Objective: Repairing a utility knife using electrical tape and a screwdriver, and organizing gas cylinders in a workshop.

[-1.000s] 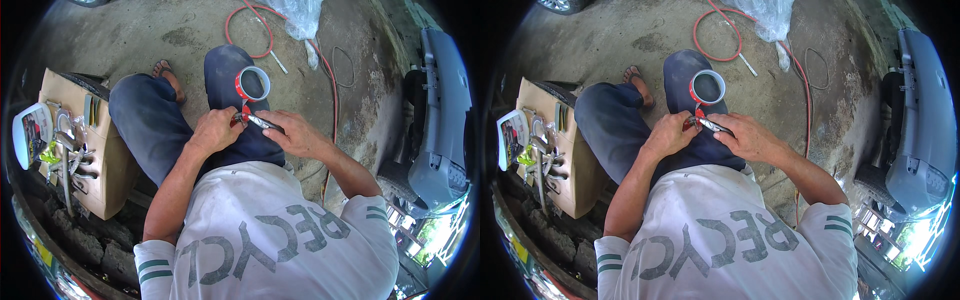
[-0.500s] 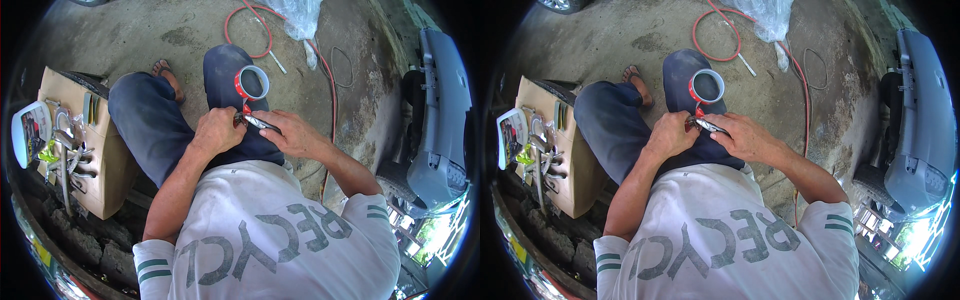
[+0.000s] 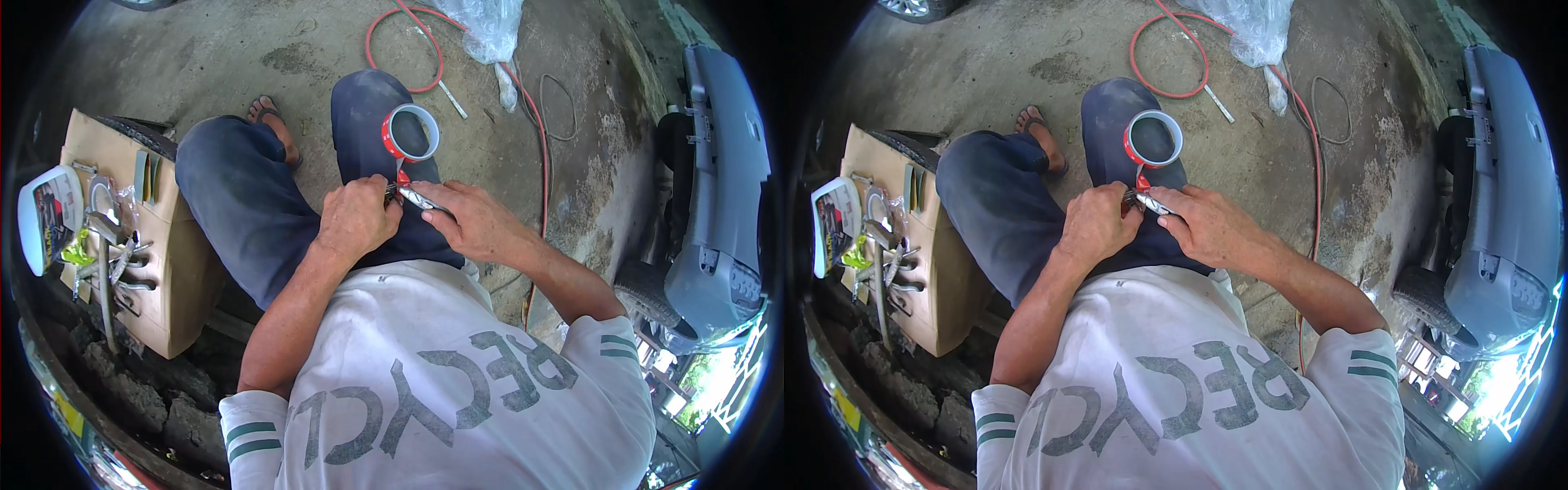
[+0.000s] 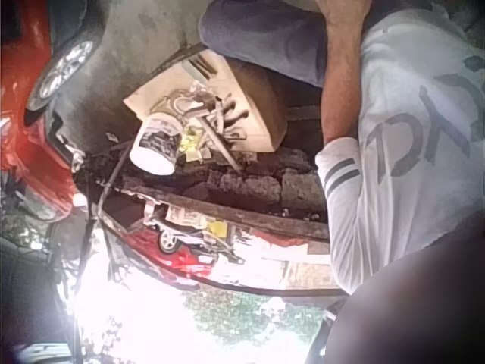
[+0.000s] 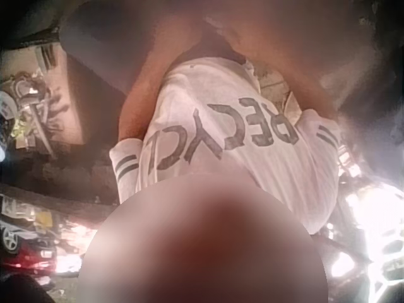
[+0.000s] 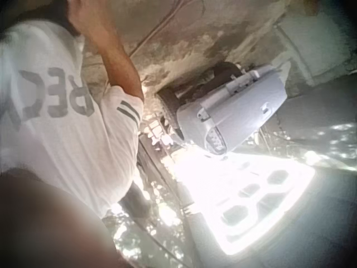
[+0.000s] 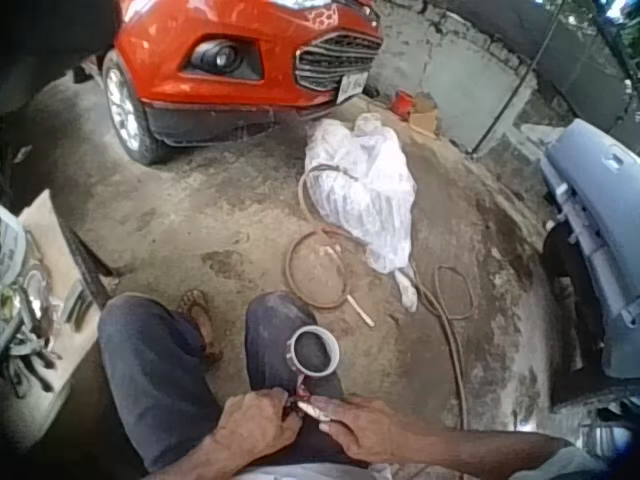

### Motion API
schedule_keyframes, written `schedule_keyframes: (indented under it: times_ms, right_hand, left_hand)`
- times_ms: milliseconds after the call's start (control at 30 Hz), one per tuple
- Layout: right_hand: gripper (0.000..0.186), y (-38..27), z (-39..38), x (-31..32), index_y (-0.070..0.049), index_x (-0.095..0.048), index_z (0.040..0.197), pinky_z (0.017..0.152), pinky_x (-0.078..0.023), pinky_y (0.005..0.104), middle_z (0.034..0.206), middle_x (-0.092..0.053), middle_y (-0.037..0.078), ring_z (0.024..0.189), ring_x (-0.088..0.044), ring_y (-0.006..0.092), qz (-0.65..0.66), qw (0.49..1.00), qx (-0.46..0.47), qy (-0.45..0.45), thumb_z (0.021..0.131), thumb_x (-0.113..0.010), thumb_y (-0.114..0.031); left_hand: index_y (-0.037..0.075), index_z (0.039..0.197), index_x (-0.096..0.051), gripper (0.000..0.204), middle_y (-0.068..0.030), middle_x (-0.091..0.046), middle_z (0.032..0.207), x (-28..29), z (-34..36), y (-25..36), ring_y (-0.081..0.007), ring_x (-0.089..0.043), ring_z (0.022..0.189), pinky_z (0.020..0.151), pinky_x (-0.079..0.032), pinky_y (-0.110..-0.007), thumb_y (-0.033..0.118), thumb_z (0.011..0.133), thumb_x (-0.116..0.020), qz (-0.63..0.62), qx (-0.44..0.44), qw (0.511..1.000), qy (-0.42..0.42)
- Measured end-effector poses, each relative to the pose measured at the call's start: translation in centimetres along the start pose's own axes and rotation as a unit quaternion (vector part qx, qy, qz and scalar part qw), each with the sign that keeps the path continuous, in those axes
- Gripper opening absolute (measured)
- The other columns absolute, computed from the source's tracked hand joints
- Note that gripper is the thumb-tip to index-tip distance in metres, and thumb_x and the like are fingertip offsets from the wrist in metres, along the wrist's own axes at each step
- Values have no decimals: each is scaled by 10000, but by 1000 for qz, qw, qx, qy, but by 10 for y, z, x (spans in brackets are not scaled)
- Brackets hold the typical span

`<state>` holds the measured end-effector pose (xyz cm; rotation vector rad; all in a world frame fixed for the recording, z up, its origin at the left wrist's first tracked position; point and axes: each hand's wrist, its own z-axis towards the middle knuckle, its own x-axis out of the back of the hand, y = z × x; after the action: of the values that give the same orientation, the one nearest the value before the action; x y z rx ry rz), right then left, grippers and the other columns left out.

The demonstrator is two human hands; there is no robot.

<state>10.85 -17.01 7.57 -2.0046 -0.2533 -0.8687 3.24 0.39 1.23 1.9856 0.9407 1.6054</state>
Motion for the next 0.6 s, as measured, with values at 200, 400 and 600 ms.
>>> schedule_keyframes:
  times_ms: [200, 400, 600]
  right_hand:
    - [370, -2, 4, -5, 9, -519, 1238, 805, -480, 455, 1020, -610, 217, 921, -581, 376, -41, 999, -10, 18, 893, -526, -125]
    - [408, -5, -2, -1, 35, -505, 1268, 834, -480, 437, 1086, -607, 232, 949, -591, 387, -33, 999, -9, 20, 898, -543, -134]
    - [399, 1, 9, -3, 37, -511, 1258, 837, -480, 435, 1077, -609, 235, 958, -590, 390, -26, 1000, -15, 7, 896, -544, -127]
  left_hand:
    - [-7, 771, -594, 216, -186, -649, 759, -2, -2, 1, -364, -645, 732, 673, -508, -458, 199, 756, -658, 9, -22, 999, 25]
    - [-6, 767, -594, 213, -184, -648, 762, -2, -3, 0, -364, -645, 727, 670, -509, -456, 198, 755, -655, 10, -12, 1000, 19]
    - [-4, 751, -587, 214, -181, -641, 740, -5, -3, -3, -365, -643, 721, 665, -507, -460, 201, 756, -651, 16, -8, 999, 32]
